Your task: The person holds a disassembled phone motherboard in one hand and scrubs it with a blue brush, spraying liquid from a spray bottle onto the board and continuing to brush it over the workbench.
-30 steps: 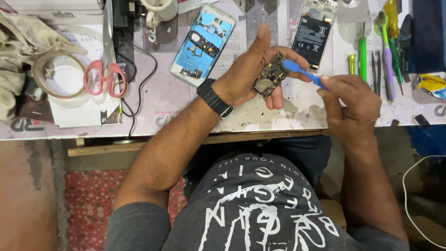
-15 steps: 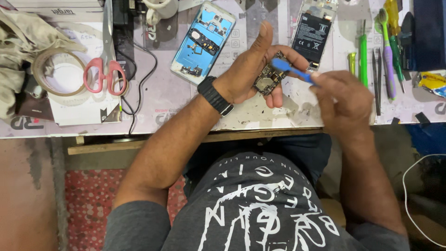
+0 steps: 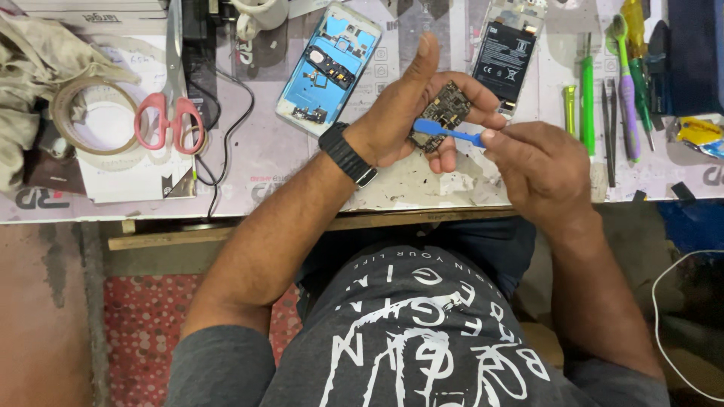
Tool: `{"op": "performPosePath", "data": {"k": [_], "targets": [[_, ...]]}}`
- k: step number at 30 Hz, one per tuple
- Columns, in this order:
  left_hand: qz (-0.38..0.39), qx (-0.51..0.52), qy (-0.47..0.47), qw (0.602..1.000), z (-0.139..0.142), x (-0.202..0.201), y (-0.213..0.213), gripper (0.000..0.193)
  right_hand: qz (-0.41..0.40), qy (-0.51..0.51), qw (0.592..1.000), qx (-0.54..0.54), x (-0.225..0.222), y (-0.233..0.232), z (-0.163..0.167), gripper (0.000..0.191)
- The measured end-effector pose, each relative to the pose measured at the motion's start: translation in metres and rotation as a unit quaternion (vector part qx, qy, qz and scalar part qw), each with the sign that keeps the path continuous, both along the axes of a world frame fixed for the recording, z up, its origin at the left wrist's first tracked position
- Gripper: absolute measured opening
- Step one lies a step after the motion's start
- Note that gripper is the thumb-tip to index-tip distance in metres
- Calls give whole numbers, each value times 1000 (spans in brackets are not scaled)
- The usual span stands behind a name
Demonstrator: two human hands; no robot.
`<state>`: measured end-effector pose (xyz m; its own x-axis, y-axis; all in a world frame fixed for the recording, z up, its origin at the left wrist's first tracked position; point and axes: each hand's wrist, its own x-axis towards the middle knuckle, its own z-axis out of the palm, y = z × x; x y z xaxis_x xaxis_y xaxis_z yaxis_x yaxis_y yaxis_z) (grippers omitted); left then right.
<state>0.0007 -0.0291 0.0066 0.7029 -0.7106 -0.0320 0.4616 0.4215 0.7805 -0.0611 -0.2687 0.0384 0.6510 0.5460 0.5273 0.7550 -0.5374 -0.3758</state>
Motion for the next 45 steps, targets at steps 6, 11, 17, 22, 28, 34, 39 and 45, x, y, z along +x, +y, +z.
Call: {"op": "performPosePath", "data": {"k": [6,11,17,22,28,34,39,45], "targets": [[9,22,3,1000,1,-1,0,115,-11,16,1000,6,-3,3,4,24],[9,2,-2,1000,0,-1,-1,112,-22,28,999,-2,-12,3,4,27],[9,11,-20,1000,0,-2,-4,113,-30,11,999,-18,-12,0,7,29],[17,11,-26,999,3,-2,1,115,-16,17,1000,1,-9,3,7,27],[12,9,-25,1000,2,-2,0,116,-36,20,999,5,-10,5,7,25],[5,-3,-28,1000,3,-1,2,115,-27,14,1000,3,-9,6,9,25],[-6,-18,-13,1000,1,-1,1,115,-2,39,999,9,-12,10,9,25],[0,-8,-40,999,-1,0,1,116,-13,20,999,28,-11,11,10,24]]}}
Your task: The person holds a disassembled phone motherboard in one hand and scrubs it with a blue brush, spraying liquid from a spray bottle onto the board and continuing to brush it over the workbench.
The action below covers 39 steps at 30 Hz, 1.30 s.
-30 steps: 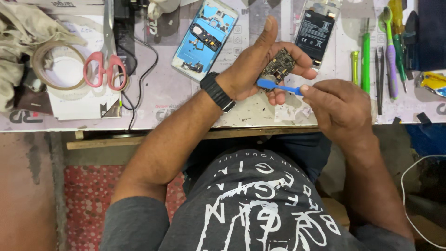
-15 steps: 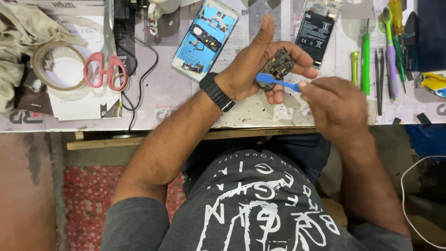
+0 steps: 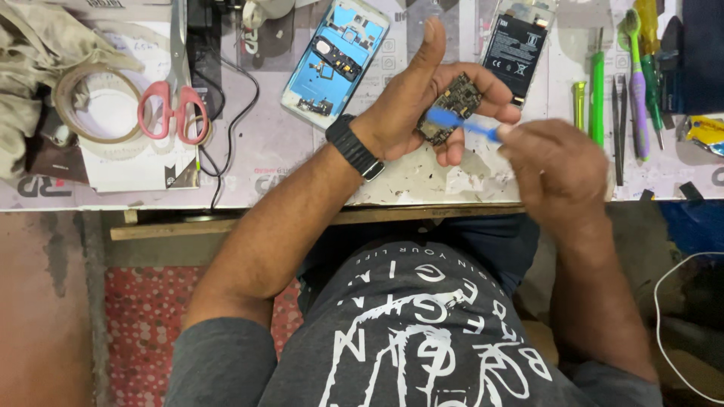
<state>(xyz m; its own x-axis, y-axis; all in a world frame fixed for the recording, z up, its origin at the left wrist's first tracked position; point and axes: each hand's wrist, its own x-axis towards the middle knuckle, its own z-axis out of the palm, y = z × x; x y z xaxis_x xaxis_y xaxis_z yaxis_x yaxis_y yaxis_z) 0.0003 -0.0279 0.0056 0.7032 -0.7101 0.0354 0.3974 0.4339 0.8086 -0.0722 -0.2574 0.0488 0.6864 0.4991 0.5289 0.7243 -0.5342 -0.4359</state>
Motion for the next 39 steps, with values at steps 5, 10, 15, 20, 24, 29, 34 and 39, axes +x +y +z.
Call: {"op": "performPosePath", "data": {"k": [5,10,15,20,24,29,34,39], "targets": [[-4,-13,4,1000,0,2,0,115,-26,1,999,-19,1,-3,-2,25],[6,-10,16,1000,0,0,-1,113,-9,-2,999,-40,2,-10,-8,30],[17,13,-16,1000,2,0,1,115,-37,1,999,-7,8,-15,-10,25],[7,-2,-2,1000,3,-1,0,115,3,6,1000,-12,5,-13,-17,29],[-4,-3,20,1000,1,0,0,115,4,-5,1000,-24,6,-14,-19,27],[4,9,-11,1000,1,1,-1,115,-8,-15,1000,-8,11,-13,-17,22],[10,1,-3,1000,0,-1,-1,114,-5,-2,1000,-11,9,-12,-18,26],[19,16,-20,999,1,0,0,114,-56,9,998,9,4,-16,-14,31]]}}
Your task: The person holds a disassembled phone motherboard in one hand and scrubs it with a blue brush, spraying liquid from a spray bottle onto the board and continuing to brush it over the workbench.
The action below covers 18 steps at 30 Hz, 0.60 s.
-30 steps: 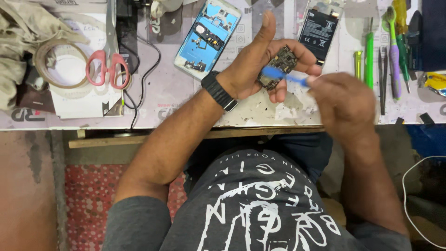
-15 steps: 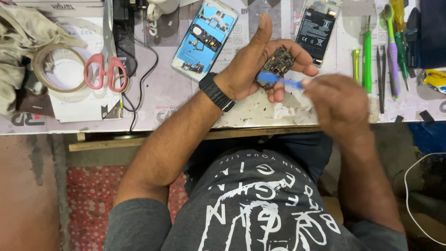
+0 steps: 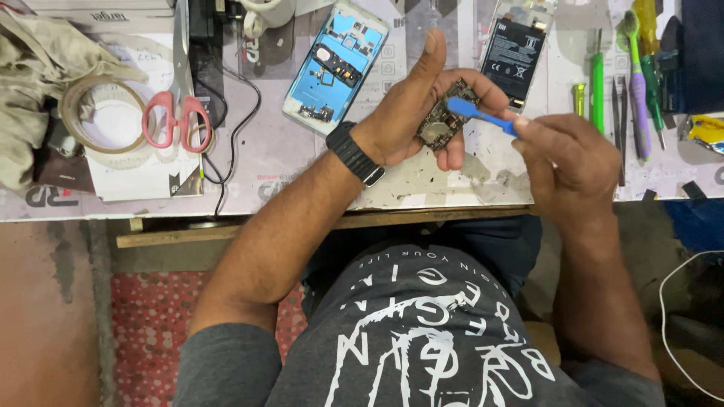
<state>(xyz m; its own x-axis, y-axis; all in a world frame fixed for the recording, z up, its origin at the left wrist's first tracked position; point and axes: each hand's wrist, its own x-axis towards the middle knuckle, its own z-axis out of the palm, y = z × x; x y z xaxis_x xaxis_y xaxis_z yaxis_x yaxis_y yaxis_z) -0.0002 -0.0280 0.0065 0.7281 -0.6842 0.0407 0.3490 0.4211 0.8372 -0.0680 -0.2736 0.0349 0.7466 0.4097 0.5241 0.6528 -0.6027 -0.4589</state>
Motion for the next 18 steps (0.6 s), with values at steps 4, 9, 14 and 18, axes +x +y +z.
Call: {"op": "performPosePath", "data": {"k": [4,9,14,18], "targets": [[-12,-16,6,1000,0,0,0,113,-4,-6,1000,-2,-5,2,1,32],[1,21,-7,1000,0,-2,-1,116,-9,-15,1000,-8,-4,1,-1,30],[1,17,4,1000,1,0,-2,114,-2,-25,999,-20,-1,-4,-4,32],[2,-2,-14,1000,0,1,-2,111,-4,-41,999,-35,3,-8,-3,24]]}}
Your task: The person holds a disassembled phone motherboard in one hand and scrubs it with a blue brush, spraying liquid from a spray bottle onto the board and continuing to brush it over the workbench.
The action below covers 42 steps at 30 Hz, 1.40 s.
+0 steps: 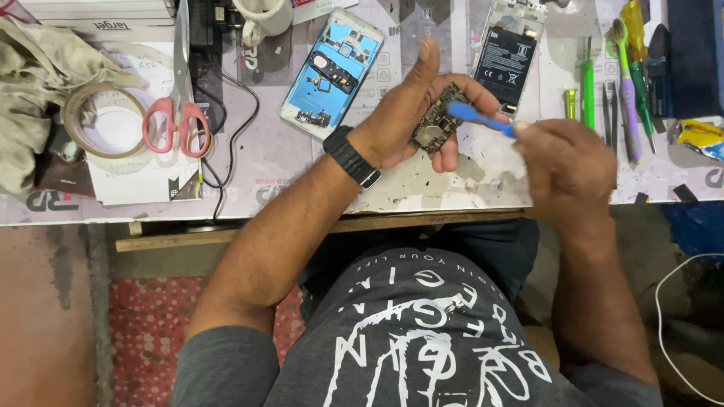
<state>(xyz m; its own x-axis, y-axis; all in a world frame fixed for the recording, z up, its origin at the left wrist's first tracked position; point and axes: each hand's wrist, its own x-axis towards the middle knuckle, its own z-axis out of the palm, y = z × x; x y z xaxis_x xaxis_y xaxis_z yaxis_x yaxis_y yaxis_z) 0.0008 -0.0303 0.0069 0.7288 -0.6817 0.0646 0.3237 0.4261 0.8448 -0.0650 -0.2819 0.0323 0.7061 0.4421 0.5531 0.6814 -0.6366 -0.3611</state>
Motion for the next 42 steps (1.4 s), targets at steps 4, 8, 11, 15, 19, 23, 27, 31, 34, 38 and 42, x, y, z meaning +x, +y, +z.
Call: {"op": "performPosePath", "data": {"k": [4,8,11,15,19,23,27,31,34,38,42], "targets": [[-14,22,24,999,-2,-1,0,113,-1,-1,1000,10,3,4,6,26],[-10,22,27,999,0,-1,-2,114,3,-30,1000,-5,4,15,10,31],[-14,-5,36,999,2,0,2,113,0,-15,1000,10,4,17,12,29],[-12,-9,37,999,1,2,4,112,-8,-10,1000,27,-1,9,9,32],[-23,-2,34,999,0,1,1,113,-14,21,999,35,-5,5,1,28],[-14,30,32,999,2,-2,-1,114,-2,8,1000,30,0,10,-1,32],[-20,-2,40,999,4,0,3,114,3,-11,1000,22,4,12,0,34],[-11,-17,34,999,2,1,7,113,-4,11,999,35,-1,5,-2,30],[-16,-23,28,999,-1,1,7,112,-6,24,998,49,-4,1,-5,30],[-21,3,16,1000,-2,-2,4,112,-2,27,999,46,0,3,-7,29],[-14,13,32,999,2,-3,3,112,-2,12,999,37,5,8,-5,29]]}}
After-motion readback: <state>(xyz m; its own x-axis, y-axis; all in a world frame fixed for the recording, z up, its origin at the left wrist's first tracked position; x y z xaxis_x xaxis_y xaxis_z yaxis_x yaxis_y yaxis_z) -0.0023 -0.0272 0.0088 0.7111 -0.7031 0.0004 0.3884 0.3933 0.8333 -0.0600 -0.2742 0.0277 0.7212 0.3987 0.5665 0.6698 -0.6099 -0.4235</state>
